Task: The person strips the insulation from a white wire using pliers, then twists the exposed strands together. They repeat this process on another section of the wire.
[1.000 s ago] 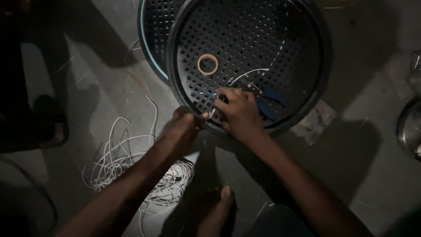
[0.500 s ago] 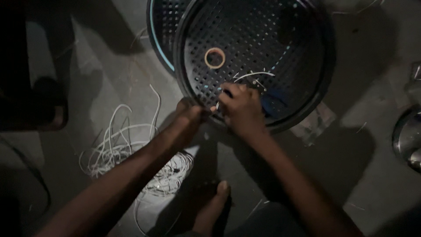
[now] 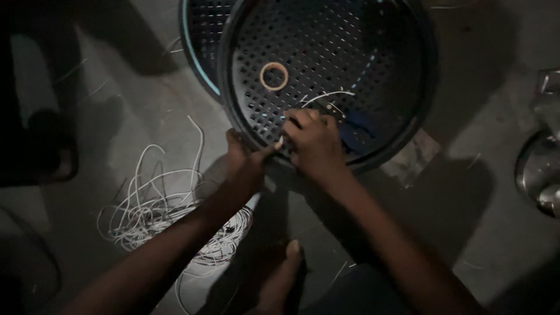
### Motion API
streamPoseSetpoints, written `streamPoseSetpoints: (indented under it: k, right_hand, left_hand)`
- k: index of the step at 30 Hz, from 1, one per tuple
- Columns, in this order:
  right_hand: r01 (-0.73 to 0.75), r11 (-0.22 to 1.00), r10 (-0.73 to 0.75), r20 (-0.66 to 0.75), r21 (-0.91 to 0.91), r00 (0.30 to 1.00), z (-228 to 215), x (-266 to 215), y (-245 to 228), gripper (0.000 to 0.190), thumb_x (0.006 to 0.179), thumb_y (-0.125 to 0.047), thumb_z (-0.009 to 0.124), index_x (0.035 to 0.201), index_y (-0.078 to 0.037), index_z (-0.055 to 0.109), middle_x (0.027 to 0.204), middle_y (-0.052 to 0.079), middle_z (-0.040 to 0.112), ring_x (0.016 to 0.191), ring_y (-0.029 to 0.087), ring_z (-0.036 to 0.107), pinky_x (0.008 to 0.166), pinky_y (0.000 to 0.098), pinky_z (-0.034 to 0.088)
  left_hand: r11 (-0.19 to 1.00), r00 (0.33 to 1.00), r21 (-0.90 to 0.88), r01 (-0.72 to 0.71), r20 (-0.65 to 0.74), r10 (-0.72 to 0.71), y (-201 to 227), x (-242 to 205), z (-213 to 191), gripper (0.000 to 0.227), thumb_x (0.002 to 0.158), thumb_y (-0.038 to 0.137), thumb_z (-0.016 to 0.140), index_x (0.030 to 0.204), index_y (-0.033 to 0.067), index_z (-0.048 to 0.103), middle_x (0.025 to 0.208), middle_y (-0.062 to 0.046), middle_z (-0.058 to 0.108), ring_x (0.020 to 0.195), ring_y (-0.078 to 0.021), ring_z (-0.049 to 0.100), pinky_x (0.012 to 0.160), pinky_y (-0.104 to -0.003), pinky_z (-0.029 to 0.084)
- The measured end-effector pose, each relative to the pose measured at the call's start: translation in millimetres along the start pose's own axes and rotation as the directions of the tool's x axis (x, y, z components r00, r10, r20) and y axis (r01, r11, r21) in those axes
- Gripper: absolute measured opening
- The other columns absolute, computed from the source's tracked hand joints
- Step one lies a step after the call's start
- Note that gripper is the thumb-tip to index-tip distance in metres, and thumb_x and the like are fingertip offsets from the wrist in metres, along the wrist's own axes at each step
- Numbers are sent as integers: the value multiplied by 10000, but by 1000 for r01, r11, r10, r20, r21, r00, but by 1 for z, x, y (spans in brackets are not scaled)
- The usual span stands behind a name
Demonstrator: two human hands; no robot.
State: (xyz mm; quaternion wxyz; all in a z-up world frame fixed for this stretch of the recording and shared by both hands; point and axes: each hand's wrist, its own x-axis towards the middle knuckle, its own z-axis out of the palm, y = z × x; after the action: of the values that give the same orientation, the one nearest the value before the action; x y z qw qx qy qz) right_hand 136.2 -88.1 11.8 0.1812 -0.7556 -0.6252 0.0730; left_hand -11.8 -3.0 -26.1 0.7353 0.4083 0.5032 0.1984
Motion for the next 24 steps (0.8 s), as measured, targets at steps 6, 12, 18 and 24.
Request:
streamPoseSetpoints:
  k: [6,12,18,24]
  right_hand:
    - [36,999,-35,-59,16,998,3,-3,3,415,691,-110,793,1086,-114,663,1287,42,637,1205,264,584,952,498,424]
    - [43,999,-46,-120,-27,992,7,-6,6,353,767,-103,773,1106,-122,677,1292,38,633,1230,247,581,985,478,427]
    - [11,1000,-10,-68,21,998,5,-5,3,298,777,-120,779,1054,-111,669,1298,43,639,1244,259,576,972,493,420]
    - [8,999,-4,-82,52,997,6,-5,1,291,817,-186,799,1058,-98,661,1287,69,629,1254,278,558,985,515,414]
  left_hand:
    - [999,1000,41,-15,12,15,-34,17,-15,747,781,64,776,1341,24,283,1161,-203,568,975,-301,636,744,-420,570]
    - [-58,595,768,-638,539,596,-53,25,-35,524,757,123,806,1228,245,613,1293,-249,497,1143,-399,557,971,-410,463]
    - [985,987,82,153,-71,-147,-45,26,-21,528,915,32,744,1302,157,408,1222,-253,504,1015,-363,587,775,-569,448]
    - [32,833,847,-530,513,207,-17,10,-30,407,886,51,683,1249,194,801,1089,-222,640,1147,-435,442,1027,-485,363]
